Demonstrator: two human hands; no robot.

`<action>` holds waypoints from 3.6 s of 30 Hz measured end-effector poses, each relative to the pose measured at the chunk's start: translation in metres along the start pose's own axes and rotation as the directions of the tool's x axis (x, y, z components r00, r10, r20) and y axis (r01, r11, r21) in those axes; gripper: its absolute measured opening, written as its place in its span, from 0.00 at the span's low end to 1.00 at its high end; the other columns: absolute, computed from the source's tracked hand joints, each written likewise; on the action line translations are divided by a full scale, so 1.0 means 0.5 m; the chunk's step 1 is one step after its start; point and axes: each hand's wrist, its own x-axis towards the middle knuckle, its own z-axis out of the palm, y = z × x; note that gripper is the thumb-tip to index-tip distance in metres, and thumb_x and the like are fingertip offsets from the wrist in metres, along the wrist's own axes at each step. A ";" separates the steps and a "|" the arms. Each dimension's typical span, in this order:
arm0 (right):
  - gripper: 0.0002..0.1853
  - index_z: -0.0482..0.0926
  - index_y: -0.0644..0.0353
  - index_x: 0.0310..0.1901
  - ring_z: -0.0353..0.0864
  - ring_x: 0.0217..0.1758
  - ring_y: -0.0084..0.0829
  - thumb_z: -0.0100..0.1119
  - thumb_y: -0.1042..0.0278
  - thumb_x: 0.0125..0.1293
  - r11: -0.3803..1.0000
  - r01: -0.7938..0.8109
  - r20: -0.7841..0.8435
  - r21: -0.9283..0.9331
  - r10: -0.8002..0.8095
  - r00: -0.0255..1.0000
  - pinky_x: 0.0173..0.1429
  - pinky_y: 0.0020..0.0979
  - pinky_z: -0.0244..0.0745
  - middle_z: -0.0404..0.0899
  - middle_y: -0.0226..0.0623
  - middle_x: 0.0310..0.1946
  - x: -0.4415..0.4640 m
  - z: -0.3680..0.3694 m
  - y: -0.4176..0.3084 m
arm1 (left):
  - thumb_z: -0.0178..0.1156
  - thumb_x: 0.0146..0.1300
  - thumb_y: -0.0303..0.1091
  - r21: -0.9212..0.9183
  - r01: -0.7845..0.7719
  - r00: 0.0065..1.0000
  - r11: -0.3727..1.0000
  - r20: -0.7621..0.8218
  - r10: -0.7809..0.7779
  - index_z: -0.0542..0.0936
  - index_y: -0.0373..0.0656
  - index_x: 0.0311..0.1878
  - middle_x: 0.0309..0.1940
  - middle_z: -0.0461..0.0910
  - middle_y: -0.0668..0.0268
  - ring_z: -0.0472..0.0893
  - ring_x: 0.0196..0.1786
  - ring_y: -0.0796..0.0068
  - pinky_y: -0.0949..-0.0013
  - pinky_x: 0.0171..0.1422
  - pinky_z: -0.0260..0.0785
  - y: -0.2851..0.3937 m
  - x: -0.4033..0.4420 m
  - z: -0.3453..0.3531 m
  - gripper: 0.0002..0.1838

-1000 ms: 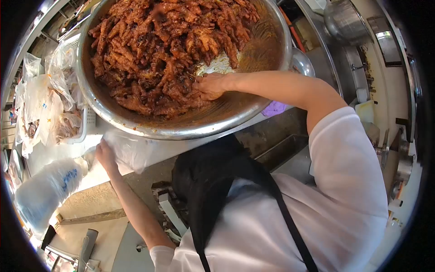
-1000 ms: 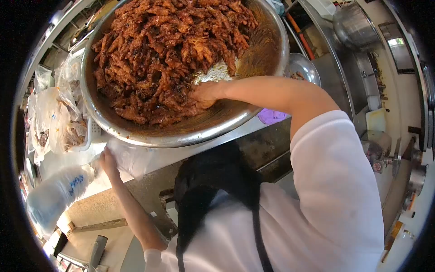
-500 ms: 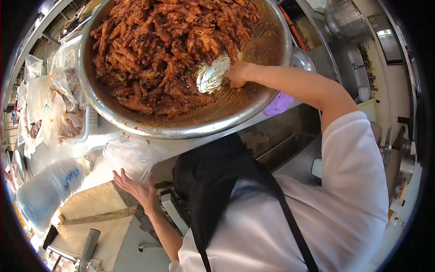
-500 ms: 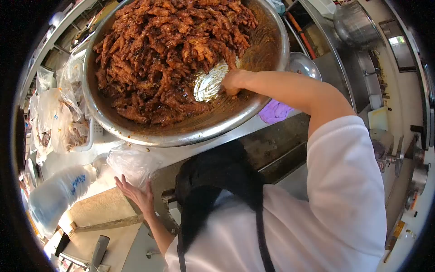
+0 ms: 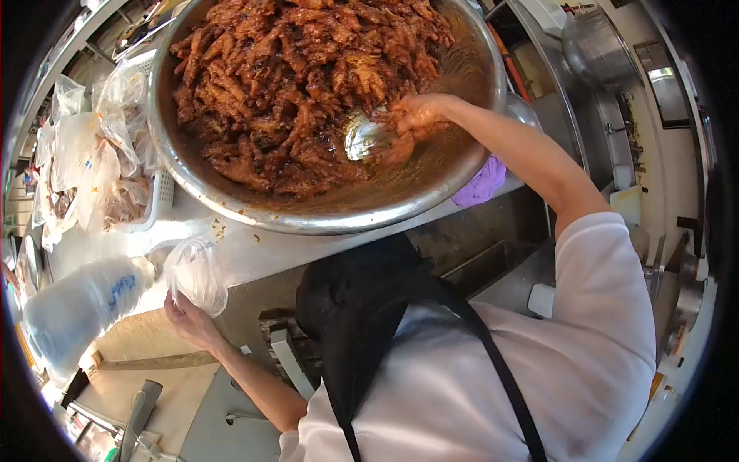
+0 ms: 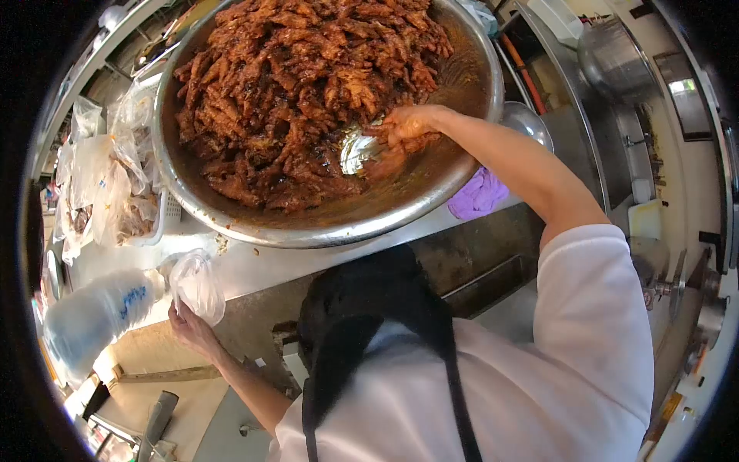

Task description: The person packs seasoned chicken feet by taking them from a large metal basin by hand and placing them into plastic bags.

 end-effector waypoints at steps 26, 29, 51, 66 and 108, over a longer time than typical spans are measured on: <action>0.29 0.76 0.55 0.56 0.76 0.57 0.45 0.55 0.41 0.61 0.747 -0.023 0.171 -0.664 0.182 0.968 0.57 0.43 0.70 0.79 0.41 0.53 0.014 0.077 -0.099 | 0.46 0.69 0.34 -0.149 -0.125 0.975 0.981 0.167 0.149 0.76 0.32 0.55 0.16 0.64 0.70 0.61 0.19 0.80 0.69 0.23 0.54 0.020 -0.037 0.037 0.19; 0.23 0.80 0.54 0.52 0.77 0.55 0.45 0.54 0.48 0.62 0.896 0.057 0.324 -0.440 0.100 0.941 0.55 0.46 0.72 0.79 0.46 0.52 -0.033 0.080 -0.190 | 0.44 0.70 0.34 -0.312 -0.044 0.978 0.949 0.180 0.105 0.75 0.31 0.56 0.18 0.66 0.70 0.62 0.21 0.80 0.71 0.24 0.56 -0.020 -0.029 0.066 0.19; 0.12 0.79 0.61 0.28 0.77 0.21 0.30 0.50 0.65 0.65 0.367 -0.022 0.166 0.930 -0.366 0.916 0.20 0.35 0.68 0.78 0.35 0.22 0.151 0.308 -0.911 | 0.45 0.72 0.32 -0.187 -0.255 0.961 0.949 -0.158 0.228 0.77 0.33 0.53 0.39 0.83 0.53 0.81 0.37 0.66 0.67 0.44 0.72 0.062 0.052 -0.055 0.16; 0.11 0.79 0.60 0.45 0.81 0.46 0.40 0.51 0.65 0.67 0.921 0.387 -0.530 0.035 -0.311 0.789 0.52 0.40 0.74 0.82 0.42 0.42 -0.024 0.031 -0.363 | 0.45 0.69 0.50 0.107 -0.460 0.887 0.882 0.018 0.461 0.73 0.35 0.56 0.48 0.77 0.41 0.75 0.52 0.42 0.53 0.57 0.64 0.115 0.581 0.124 0.27; 0.16 0.71 0.71 0.52 0.83 0.37 0.36 0.51 0.66 0.69 -0.115 0.667 -0.587 0.736 0.382 0.714 0.36 0.43 0.86 0.78 0.47 0.47 0.119 -0.424 -0.259 | 0.49 0.70 0.43 -0.306 -0.134 0.900 0.942 0.360 0.245 0.78 0.37 0.52 0.12 0.70 0.69 0.66 0.20 0.83 0.74 0.28 0.58 0.102 0.024 0.059 0.19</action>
